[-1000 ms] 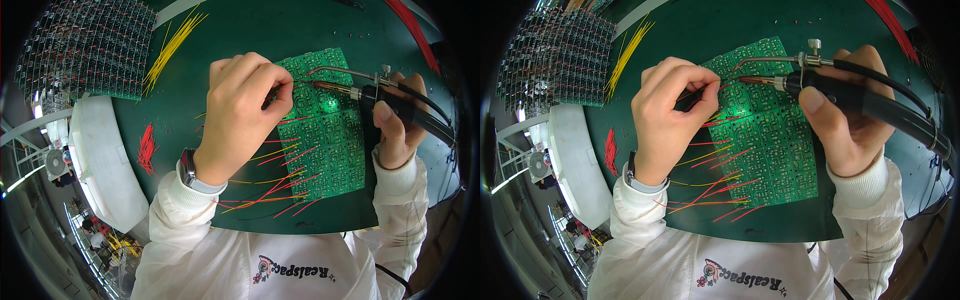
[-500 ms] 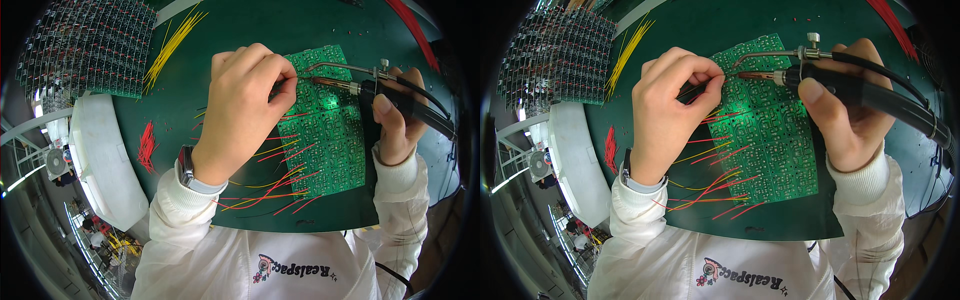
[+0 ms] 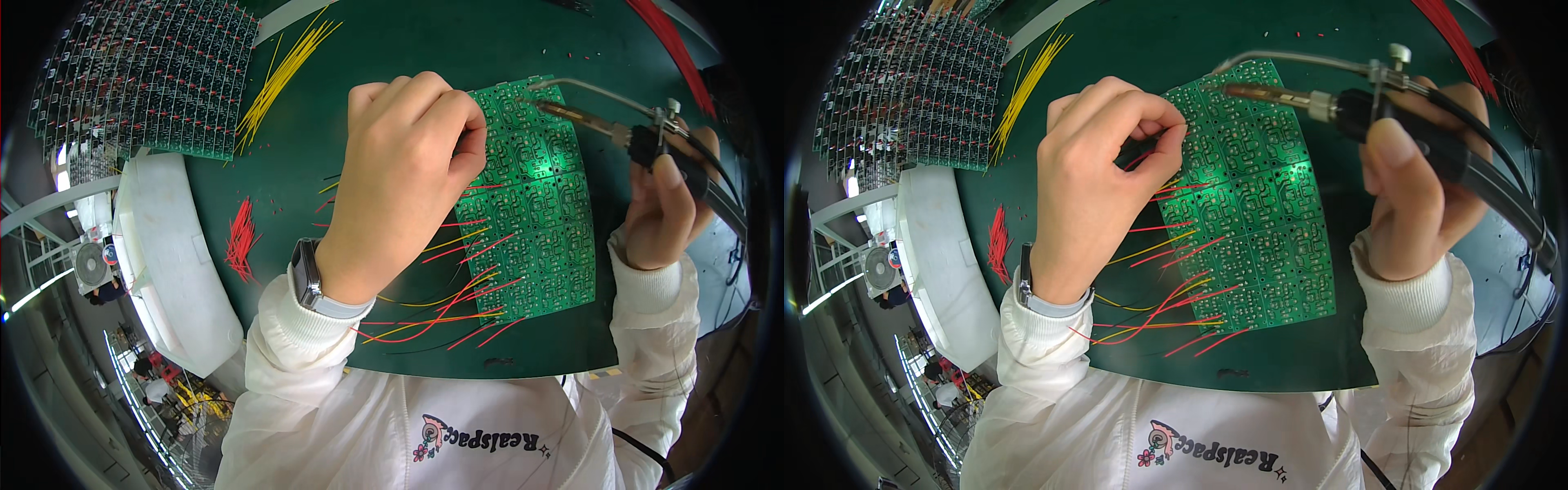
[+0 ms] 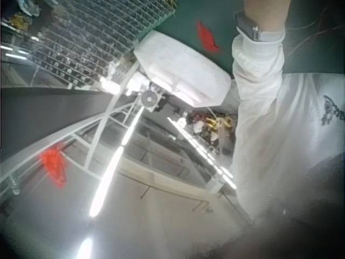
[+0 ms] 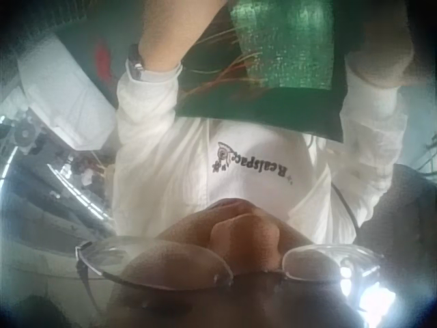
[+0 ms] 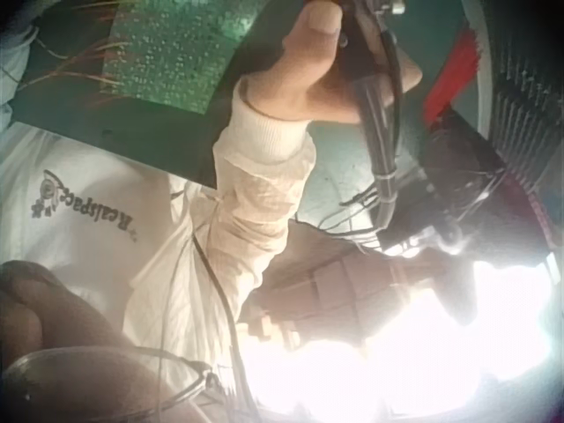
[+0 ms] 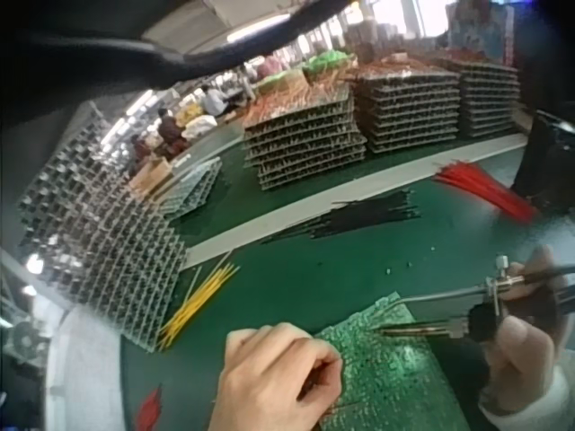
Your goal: The person attaches wires to a circuit board, picking up wires by hand and soldering them onto the board using a soldering iron.
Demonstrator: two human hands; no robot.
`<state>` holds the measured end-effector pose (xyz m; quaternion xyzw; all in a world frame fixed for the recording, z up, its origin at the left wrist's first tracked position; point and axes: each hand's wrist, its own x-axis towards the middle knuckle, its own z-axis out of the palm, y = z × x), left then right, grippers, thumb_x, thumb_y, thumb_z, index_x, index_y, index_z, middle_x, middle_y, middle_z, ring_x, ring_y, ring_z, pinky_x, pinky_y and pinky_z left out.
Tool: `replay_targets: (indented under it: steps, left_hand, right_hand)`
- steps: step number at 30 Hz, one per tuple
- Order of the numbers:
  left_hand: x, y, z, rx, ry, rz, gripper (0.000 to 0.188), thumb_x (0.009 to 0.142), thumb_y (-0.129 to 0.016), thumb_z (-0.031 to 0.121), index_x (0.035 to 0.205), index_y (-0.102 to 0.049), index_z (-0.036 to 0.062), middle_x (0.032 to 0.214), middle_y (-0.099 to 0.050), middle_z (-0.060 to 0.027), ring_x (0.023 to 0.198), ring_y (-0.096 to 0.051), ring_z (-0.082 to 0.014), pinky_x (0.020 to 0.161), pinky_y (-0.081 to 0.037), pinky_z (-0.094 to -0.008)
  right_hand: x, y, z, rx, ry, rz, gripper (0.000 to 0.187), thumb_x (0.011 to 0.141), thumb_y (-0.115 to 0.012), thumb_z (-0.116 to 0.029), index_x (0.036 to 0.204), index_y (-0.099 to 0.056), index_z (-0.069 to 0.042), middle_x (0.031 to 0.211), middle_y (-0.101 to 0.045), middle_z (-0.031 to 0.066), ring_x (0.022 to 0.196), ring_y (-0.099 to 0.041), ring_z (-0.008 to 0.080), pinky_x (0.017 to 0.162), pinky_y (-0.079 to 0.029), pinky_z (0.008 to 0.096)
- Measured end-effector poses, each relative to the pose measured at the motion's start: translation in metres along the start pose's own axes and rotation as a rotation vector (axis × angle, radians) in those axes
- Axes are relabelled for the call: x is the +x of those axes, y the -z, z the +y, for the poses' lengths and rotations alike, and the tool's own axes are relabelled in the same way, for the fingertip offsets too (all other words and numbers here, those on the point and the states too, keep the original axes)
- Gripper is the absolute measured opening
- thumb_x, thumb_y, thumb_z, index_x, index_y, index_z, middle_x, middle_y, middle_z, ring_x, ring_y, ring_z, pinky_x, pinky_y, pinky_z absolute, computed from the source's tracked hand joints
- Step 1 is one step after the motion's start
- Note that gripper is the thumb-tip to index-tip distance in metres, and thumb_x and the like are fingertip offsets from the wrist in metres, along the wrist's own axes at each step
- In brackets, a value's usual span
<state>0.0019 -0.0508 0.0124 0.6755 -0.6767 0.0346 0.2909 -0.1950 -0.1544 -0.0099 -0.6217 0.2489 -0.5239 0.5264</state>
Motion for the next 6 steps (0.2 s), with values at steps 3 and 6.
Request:
replay_targets:
  steps: [3,6]
  left_hand:
    - [-0.0006,0.0005,0.0002,0.015,0.004,-0.007,0.017,0.062,-0.070,-0.001,0.073,-0.060,0.0072,0.069,-0.056,0.0007,0.062,-0.055,-0.0137,0.069,-0.038,-0.0268]
    - [-0.0007,0.0012,0.0016,0.019,0.011,-0.011,0.017,0.062,-0.070,-0.001,0.073,-0.060,0.0072,0.070,-0.056,0.0004,0.063,-0.055,-0.0137,0.069,-0.038,-0.0272]
  right_hand:
    - [0.0031,0.0013,0.0003,0.084,0.070,0.108,0.024,0.077,-0.060,-0.011,0.095,-0.055,0.006,0.076,-0.053,0.0075,0.053,-0.044,0.0107,0.049,-0.033,0.0210]
    - [0.0083,0.0011,-0.0016,-0.004,0.089,0.189,0.030,0.081,-0.061,-0.016,0.101,-0.055,0.005,0.077,-0.057,0.0099,0.053,-0.046,0.0119,0.048,-0.034,0.0213]
